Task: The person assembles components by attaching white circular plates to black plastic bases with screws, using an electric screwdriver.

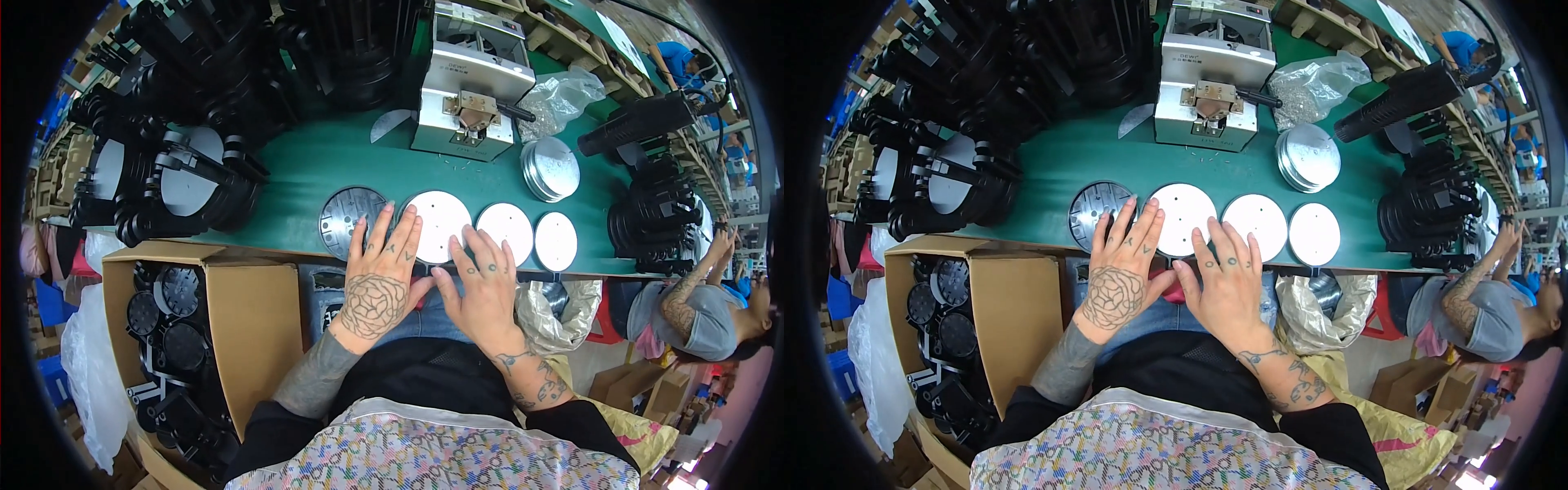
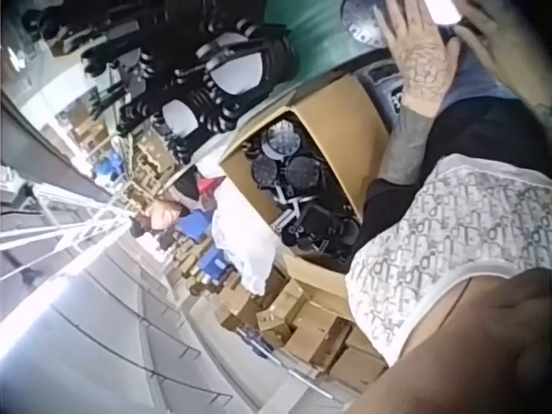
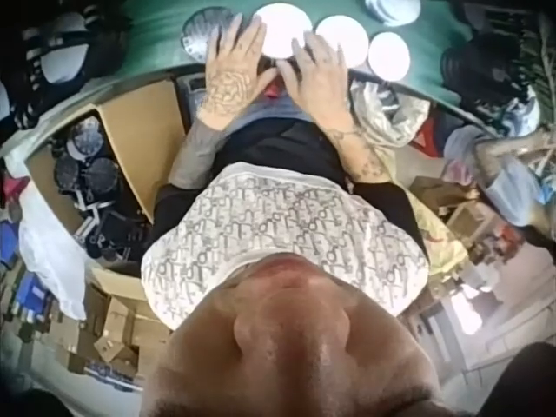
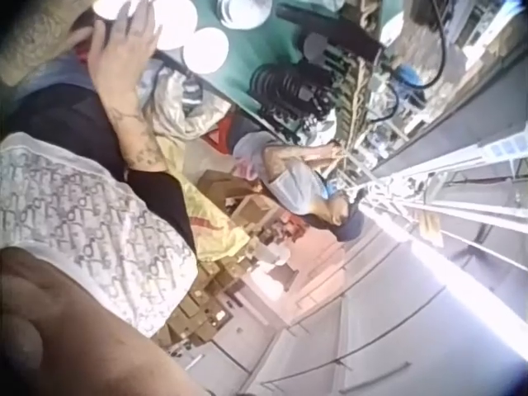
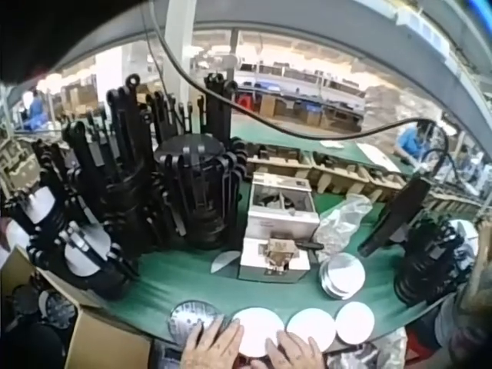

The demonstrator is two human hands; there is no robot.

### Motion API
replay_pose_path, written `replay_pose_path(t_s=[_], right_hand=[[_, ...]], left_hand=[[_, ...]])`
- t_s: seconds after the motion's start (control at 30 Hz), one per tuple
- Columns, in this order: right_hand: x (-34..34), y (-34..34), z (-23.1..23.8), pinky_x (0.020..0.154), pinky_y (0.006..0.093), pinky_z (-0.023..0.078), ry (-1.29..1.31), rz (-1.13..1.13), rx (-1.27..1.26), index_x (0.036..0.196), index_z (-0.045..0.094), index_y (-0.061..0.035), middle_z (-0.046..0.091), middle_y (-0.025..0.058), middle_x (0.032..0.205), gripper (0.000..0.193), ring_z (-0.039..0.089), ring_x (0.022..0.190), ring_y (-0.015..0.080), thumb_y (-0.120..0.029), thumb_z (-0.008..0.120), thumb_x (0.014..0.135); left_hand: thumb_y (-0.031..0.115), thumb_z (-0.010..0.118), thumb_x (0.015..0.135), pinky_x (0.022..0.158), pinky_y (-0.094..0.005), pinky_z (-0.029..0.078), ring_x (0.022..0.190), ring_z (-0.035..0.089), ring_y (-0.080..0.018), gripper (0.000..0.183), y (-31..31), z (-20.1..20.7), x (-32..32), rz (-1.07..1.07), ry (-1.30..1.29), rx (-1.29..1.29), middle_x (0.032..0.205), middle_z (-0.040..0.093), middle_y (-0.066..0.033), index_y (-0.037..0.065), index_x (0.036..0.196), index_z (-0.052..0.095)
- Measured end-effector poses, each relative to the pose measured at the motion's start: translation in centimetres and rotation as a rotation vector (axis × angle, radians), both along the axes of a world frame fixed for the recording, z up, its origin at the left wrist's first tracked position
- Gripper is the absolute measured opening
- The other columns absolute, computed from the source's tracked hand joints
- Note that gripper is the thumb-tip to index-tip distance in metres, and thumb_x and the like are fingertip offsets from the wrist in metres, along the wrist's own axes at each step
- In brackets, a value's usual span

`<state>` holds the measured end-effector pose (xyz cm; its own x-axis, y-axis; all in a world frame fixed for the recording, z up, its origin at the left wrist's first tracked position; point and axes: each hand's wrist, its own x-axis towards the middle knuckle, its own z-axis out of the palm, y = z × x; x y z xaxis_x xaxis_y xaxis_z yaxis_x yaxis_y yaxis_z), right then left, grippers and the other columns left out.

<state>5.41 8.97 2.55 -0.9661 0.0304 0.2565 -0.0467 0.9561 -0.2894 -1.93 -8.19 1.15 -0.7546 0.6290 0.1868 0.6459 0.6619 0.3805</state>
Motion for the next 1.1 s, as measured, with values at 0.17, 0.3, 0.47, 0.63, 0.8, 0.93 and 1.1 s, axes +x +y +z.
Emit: replay_pose_path(t_s=[0.17, 0.3, 0.47, 0.63, 0.8, 0.93, 1.1], right_hand=[[0.4, -0.3, -0.6, 0.114, 0.0542, 0.032, 0.002, 0.04, 0.017, 0.131, 0.066, -0.0059, 0.06, 0.0179, 0.138, 0.05, 0.056, 0.127, 0.0328, -0.035, 0.072, 0.091], [0.7, -0.5, -0.2, 0.114, 0.0545, 0.032, -0.006, 0.07, 0.038, 0.131, 0.066, -0.0072, 0.06, 0.0167, 0.138, 0.05, 0.055, 0.128, 0.0336, -0.036, 0.072, 0.091], [0.9, 0.3, 1.0, 0.111, 0.0566, 0.036, -0.004, 0.129, -0.016, 0.126, 0.069, -0.0121, 0.065, 0.0137, 0.13, 0.045, 0.058, 0.124, 0.034, -0.035, 0.075, 0.088], [-3.6, 7.3, 0.0, 0.098, 0.0478, 0.049, 0.321, -0.102, -0.188, 0.104, 0.07, -0.0055, 0.066, 0.0197, 0.119, 0.032, 0.061, 0.114, 0.0392, -0.023, 0.082, 0.081], [-6.6, 15.3, 1.7, 0.111, 0.0497, 0.039, 0.194, -0.484, -0.051, 0.125, 0.06, 0.0001, 0.055, 0.0313, 0.136, 0.071, 0.048, 0.133, 0.0451, -0.044, 0.085, 0.076], [-7.8, 15.2, 3.3, 0.101, 0.0441, 0.048, -0.017, -0.519, -0.241, 0.124, 0.058, 0.0011, 0.064, 0.0289, 0.121, 0.077, 0.061, 0.119, 0.0406, -0.045, 0.087, 0.07], [-6.6, 15.2, 3.4, 0.092, 0.0444, 0.052, 0.047, -0.576, -0.182, 0.123, 0.059, -0.0011, 0.068, 0.0238, 0.11, 0.077, 0.066, 0.106, 0.0391, -0.045, 0.088, 0.067]], left_hand=[[0.044, 0.079, 0.074, 0.121, -0.0579, 0.021, 0.15, 0.028, -0.0356, 0.098, -0.1, 0.9, -1.2, -0.057, -0.023, -0.11, 0.162, 0.035, -0.0114, 0.001, 0.153, 0.041], [0.047, 0.08, 0.073, 0.121, -0.0574, 0.021, 0.151, 0.028, -0.0353, 0.1, -0.2, 0.6, -1.5, -0.065, -0.016, -0.077, 0.163, 0.034, -0.0111, 0.001, 0.153, 0.04], [0.05, 0.079, 0.074, 0.121, -0.0572, 0.021, 0.151, 0.028, -0.0353, 0.101, 0.3, 0.2, -1.6, -0.067, 0.004, -0.022, 0.162, 0.035, -0.0117, 0.002, 0.153, 0.04], [0.04, 0.084, 0.075, 0.12, -0.0579, 0.022, 0.148, 0.033, -0.0384, 0.093, -1.0, 0.0, -0.1, 0.005, 0.012, 0.043, 0.159, 0.037, -0.0186, 0.005, 0.151, 0.043], [0.036, 0.084, 0.078, 0.117, -0.0592, 0.027, 0.143, 0.037, -0.0453, 0.077, -3.3, 0.0, 0.4, 0.171, 0.118, 0.164, 0.154, 0.042, -0.0226, 0.006, 0.141, 0.052], [0.044, 0.084, 0.077, 0.118, -0.0583, 0.027, 0.144, 0.034, -0.0441, 0.084, -6.4, -0.7, 0.2, 0.282, 0.052, 0.052, 0.157, 0.037, -0.0245, 0.005, 0.143, 0.05], [0.047, 0.084, 0.077, 0.119, -0.0571, 0.026, 0.145, 0.036, -0.0407, 0.086, -7.4, -1.1, -0.5, 0.238, 0.034, 0.064, 0.159, 0.035, -0.0234, 0.005, 0.144, 0.05]])
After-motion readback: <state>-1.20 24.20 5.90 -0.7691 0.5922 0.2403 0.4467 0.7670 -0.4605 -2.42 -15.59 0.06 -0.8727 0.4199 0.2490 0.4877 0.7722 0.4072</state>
